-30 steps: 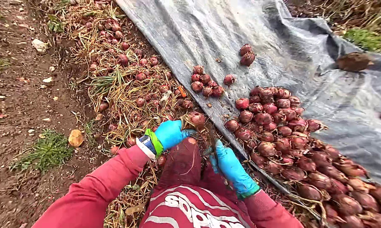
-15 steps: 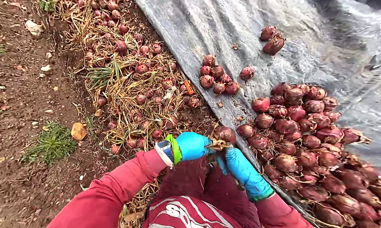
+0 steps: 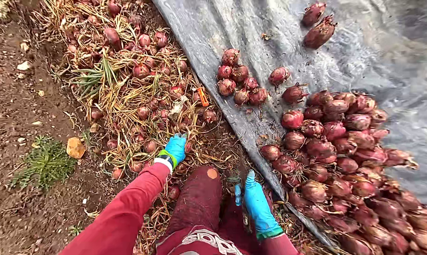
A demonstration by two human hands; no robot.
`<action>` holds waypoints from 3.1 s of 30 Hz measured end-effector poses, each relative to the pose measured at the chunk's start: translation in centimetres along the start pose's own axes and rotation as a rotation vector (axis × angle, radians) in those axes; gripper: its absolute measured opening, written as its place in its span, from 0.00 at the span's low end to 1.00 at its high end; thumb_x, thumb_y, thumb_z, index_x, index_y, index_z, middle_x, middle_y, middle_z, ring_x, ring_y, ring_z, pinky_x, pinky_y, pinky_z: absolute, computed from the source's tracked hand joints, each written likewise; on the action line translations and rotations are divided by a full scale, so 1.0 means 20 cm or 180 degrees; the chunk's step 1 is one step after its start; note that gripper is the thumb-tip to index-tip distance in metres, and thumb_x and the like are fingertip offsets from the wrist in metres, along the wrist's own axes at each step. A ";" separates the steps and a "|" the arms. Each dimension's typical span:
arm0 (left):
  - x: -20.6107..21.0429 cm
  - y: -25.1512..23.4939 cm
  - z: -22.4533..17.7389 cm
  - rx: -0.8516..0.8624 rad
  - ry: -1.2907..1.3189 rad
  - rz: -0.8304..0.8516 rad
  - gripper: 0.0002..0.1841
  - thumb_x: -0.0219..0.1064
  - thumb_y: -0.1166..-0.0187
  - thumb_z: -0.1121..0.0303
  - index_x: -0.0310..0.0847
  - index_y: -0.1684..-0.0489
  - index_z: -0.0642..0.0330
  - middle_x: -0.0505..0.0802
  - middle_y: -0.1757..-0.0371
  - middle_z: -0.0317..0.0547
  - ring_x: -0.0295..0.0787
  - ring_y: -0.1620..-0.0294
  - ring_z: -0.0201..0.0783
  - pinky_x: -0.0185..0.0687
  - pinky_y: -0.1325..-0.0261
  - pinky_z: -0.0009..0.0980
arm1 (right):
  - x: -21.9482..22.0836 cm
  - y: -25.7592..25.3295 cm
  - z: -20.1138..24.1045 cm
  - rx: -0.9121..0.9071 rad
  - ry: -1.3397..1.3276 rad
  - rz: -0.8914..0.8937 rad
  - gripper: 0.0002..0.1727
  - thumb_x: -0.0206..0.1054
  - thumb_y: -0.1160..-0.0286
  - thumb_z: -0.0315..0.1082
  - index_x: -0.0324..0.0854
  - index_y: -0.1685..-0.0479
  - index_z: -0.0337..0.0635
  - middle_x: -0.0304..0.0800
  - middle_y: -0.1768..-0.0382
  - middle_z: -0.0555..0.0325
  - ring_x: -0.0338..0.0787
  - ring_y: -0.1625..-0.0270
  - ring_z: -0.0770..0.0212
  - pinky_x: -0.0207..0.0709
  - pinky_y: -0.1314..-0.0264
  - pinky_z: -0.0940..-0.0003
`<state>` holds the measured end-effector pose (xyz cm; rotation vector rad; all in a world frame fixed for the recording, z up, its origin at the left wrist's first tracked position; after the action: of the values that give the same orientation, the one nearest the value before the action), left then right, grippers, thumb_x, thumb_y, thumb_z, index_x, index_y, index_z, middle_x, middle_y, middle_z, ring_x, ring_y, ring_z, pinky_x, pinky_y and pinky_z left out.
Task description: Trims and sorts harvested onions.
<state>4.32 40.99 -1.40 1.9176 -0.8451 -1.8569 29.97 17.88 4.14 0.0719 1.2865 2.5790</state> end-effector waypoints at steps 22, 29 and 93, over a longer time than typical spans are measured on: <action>-0.50 1.06 -0.34 0.1286 0.1118 -0.0058 0.32 0.82 0.43 0.34 0.90 0.53 0.51 0.96 0.61 0.41 0.95 0.54 0.41 0.89 0.43 0.53 | 0.30 0.53 0.19 -0.1364 -0.0574 0.1356 0.45 0.44 0.25 0.81 0.78 0.61 0.42 0.84 0.80 0.57 0.84 0.84 0.60 0.84 0.80 0.64; -0.52 1.02 -0.42 0.2016 0.1831 0.0710 0.28 0.66 0.24 0.35 0.89 0.69 0.54 0.90 0.75 0.36 0.88 0.73 0.31 0.86 0.66 0.37 | 0.31 0.38 0.48 -0.1838 -0.0149 0.1130 0.52 0.46 0.42 0.90 0.84 0.64 0.44 0.85 0.82 0.57 0.84 0.84 0.61 0.83 0.80 0.65; -0.66 1.13 -0.50 0.1029 0.2604 0.0399 0.30 0.82 0.33 0.47 0.86 0.39 0.60 0.96 0.54 0.48 0.95 0.50 0.40 0.90 0.40 0.48 | 0.27 0.53 0.64 -0.2209 0.0475 -0.0314 0.47 0.34 0.19 0.77 0.83 0.73 0.45 0.80 0.87 0.61 0.81 0.86 0.62 0.80 0.82 0.58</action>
<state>10.52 30.30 23.70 2.4433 -0.9599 -0.7423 24.59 23.07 19.95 -0.3085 0.3576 2.8221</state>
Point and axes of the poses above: each hand's wrist, its own y-axis away from the middle knuckle, its own x-axis out of the palm, z = x × y, the point moved 10 cm from there along -y, towards the middle knuckle
